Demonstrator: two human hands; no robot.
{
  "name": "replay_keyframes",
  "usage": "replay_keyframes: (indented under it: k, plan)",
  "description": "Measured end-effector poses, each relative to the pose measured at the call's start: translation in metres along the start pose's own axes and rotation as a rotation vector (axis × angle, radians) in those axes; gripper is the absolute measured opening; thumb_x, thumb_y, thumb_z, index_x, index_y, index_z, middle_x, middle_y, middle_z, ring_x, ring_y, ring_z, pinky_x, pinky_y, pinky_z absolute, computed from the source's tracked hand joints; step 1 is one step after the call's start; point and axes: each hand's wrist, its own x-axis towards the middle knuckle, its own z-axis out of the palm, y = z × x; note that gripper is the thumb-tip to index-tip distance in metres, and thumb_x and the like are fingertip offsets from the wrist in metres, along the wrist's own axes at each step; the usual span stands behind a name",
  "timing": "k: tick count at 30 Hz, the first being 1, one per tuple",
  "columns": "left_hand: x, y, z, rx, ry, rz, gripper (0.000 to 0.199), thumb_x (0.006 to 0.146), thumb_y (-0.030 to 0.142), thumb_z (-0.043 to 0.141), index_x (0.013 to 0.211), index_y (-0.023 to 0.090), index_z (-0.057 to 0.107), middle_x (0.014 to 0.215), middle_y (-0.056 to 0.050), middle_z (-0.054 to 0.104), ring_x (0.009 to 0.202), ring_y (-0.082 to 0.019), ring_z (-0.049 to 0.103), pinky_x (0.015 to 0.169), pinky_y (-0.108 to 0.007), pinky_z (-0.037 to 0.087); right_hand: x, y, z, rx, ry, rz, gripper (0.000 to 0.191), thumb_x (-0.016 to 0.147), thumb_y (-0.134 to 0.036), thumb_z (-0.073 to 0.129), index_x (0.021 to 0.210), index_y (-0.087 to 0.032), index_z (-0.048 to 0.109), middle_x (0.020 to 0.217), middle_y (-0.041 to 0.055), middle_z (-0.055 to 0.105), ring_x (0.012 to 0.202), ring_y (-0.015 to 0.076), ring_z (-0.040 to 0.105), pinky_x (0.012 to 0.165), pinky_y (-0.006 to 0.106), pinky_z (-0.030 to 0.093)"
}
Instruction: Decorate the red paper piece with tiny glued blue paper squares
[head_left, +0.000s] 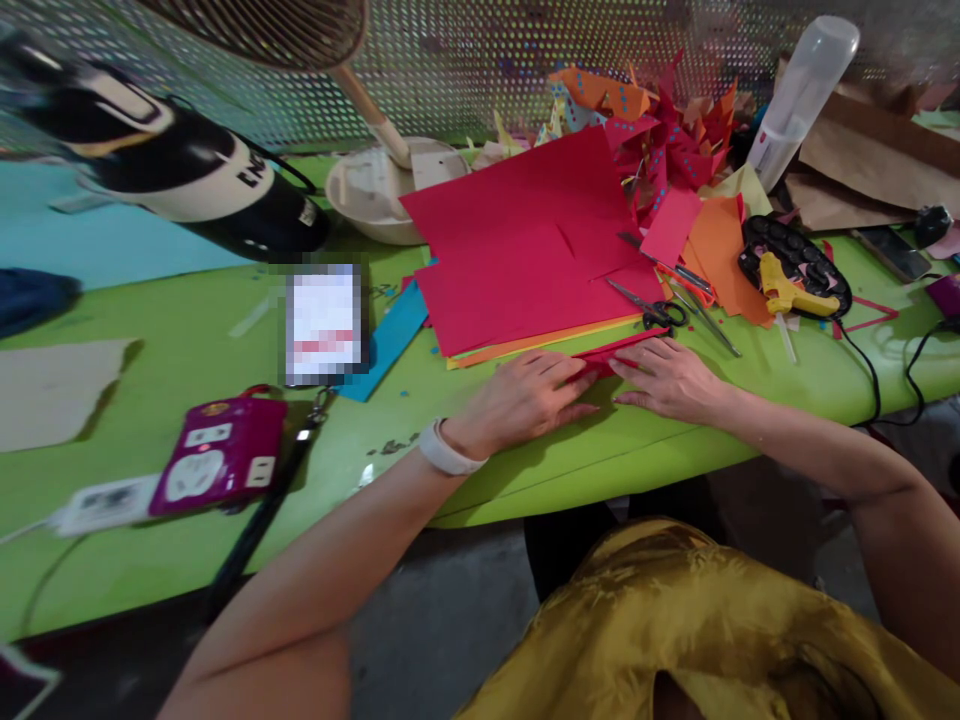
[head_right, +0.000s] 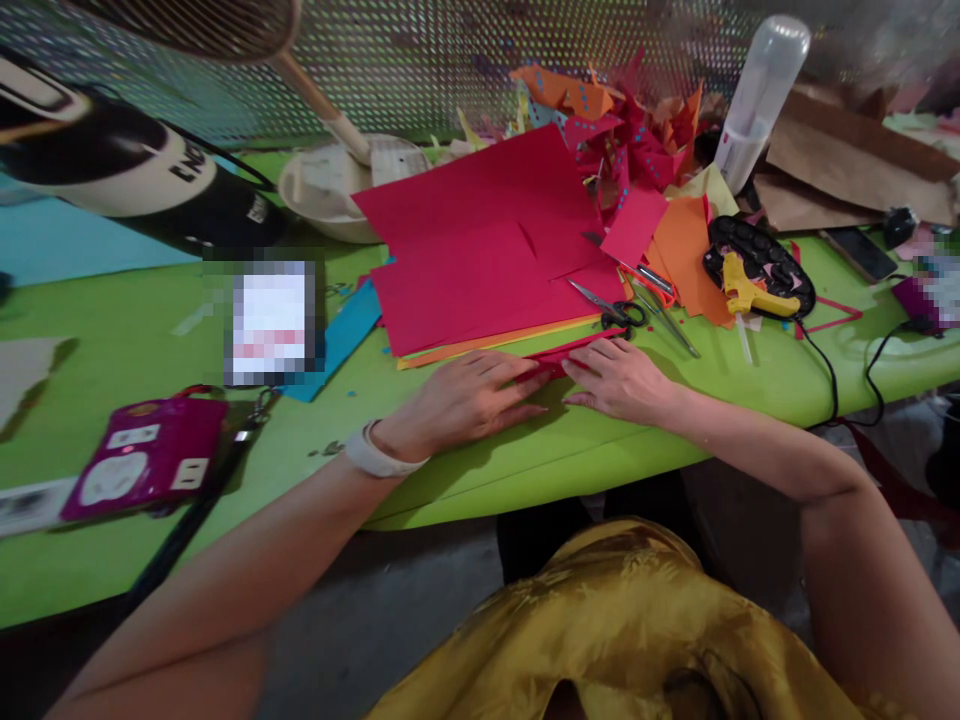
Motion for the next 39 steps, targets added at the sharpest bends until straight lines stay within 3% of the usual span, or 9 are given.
replay_keyframes:
  k: [7,19,21,24,27,32,35,39]
  plan:
    - [0.001,0.001,-0.002,0.007,-0.019,0.0,0.041,0.094,0.047,0.044,0.12,0.019,0.059,0.108,-0.012,0.067,0.097,-0.024,0.063,0.08,-0.038,0.051,0.0,0.002,-0.001,-0.003,-0.005,-0.022,0.037,0.095,-0.044,0.046,0.117,-0.022,0.066,0.116,0.0113,0.065,0.102,0.0243,0.056,0.083,0.039,0.046]
    - [0.003,0.005,0.0,0.059,-0.038,0.029,0.047,0.095,0.049,0.039,0.117,0.014,0.061,0.106,-0.013,0.066,0.094,-0.024,0.06,0.078,-0.038,0.048,0.002,0.002,-0.005,0.037,-0.003,-0.014,0.033,0.092,-0.044,0.05,0.108,-0.022,0.07,0.116,0.0102,0.066,0.1,0.0242,0.058,0.083,0.04,0.047]
    - [0.004,0.006,0.001,0.059,-0.026,0.019,0.049,0.095,0.051,0.038,0.117,0.013,0.061,0.103,-0.013,0.066,0.094,-0.024,0.06,0.077,-0.038,0.048,0.004,0.005,-0.007,0.116,0.027,0.033,0.033,0.092,-0.044,0.052,0.109,-0.021,0.069,0.114,0.01,0.066,0.1,0.0231,0.059,0.086,0.04,0.048]
    - [0.004,0.008,0.002,0.049,-0.022,0.009,0.05,0.094,0.051,0.04,0.119,0.012,0.06,0.103,-0.013,0.066,0.093,-0.025,0.06,0.076,-0.037,0.047,0.011,0.008,-0.013,0.252,0.043,0.215,0.024,0.091,-0.035,0.056,0.098,-0.017,0.069,0.101,0.0093,0.069,0.093,0.0201,0.062,0.084,0.036,0.049]
    - [0.005,0.009,0.001,0.071,-0.034,0.008,0.05,0.094,0.05,0.041,0.122,0.012,0.058,0.105,-0.014,0.066,0.094,-0.025,0.06,0.075,-0.037,0.047,0.023,0.009,-0.022,0.425,-0.133,0.465,0.015,0.085,-0.028,0.062,0.079,-0.015,0.067,0.075,0.0047,0.07,0.069,0.0157,0.065,0.067,0.029,0.05]
    - [0.005,0.009,0.0,0.117,-0.063,0.013,0.053,0.094,0.052,0.039,0.121,0.01,0.059,0.107,-0.014,0.066,0.095,-0.025,0.06,0.078,-0.036,0.046,0.051,0.007,-0.033,0.844,-0.529,0.803,0.028,0.087,-0.027,0.059,0.062,-0.016,0.054,0.045,-0.0024,0.059,0.039,0.0101,0.056,0.044,0.021,0.045]
    - [0.005,0.009,0.0,0.095,-0.079,-0.004,0.055,0.094,0.053,0.038,0.121,0.011,0.06,0.109,-0.014,0.066,0.097,-0.026,0.06,0.079,-0.037,0.046,0.063,0.006,-0.034,0.912,-0.659,0.874,0.032,0.087,-0.022,0.058,0.056,-0.015,0.051,0.041,-0.0031,0.057,0.034,0.0075,0.052,0.04,0.018,0.041]
    - [0.004,0.009,0.0,0.058,-0.1,-0.021,0.057,0.094,0.054,0.037,0.123,0.01,0.059,0.112,-0.015,0.065,0.099,-0.027,0.059,0.08,-0.039,0.045,0.067,0.009,-0.034,0.917,-0.691,0.848,0.035,0.088,-0.02,0.057,0.053,-0.014,0.052,0.039,-0.0018,0.057,0.032,0.0055,0.05,0.038,0.016,0.038]
